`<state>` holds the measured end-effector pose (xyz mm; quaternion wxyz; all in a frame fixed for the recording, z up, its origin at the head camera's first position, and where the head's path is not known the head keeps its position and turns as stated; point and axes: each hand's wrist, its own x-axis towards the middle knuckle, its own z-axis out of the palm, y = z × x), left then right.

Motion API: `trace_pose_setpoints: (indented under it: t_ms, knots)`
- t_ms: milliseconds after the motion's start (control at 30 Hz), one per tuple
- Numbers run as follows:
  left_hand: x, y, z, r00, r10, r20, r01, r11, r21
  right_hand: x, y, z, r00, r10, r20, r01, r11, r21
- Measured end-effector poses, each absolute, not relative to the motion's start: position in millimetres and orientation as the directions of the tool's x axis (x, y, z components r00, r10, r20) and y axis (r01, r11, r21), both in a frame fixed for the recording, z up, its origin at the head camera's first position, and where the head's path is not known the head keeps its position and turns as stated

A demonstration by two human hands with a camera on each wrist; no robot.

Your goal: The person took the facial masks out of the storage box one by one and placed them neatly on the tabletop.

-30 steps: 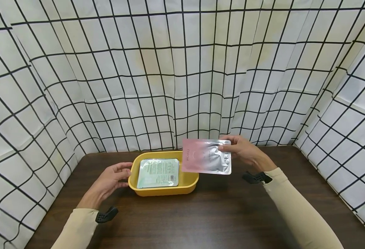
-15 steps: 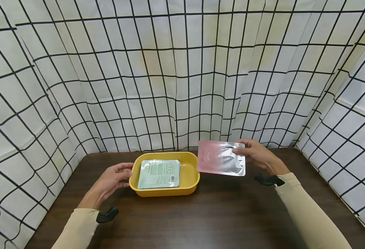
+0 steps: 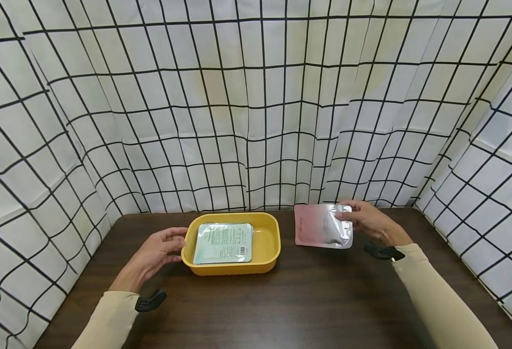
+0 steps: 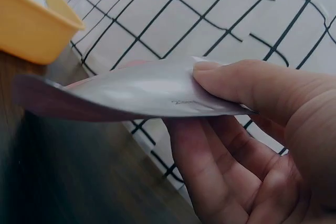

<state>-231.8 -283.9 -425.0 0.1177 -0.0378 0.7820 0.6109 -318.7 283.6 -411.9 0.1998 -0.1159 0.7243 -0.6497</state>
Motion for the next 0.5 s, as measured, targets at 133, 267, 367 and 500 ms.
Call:
trace_pose_setpoints:
  t_ms: [133,267,367,500]
  knots:
    - [-232,-283,-425,-0.97,0.078,-0.228,-0.202,0.252,0.946,-319,284,-417,-0.894,-0.425,-0.145,0.085,0.157,-0.984]
    - [-231,-284,-424,-0.972,0.076,-0.223,-0.199,0.248,0.948,-320,280,-419,-0.886,-0.436,-0.159,0.086,0.181,-0.98]
    - [-231,-284,-424,-0.972,0.075,-0.222,-0.198,0.248,0.948,-321,276,-421,-0.875,-0.454,-0.168,0.087,0.194,-0.977]
    - [-231,-283,-425,-0.971,0.071,-0.229,-0.206,0.248,0.947,-323,272,-424,-0.873,-0.453,-0.18,0.095,0.204,-0.974]
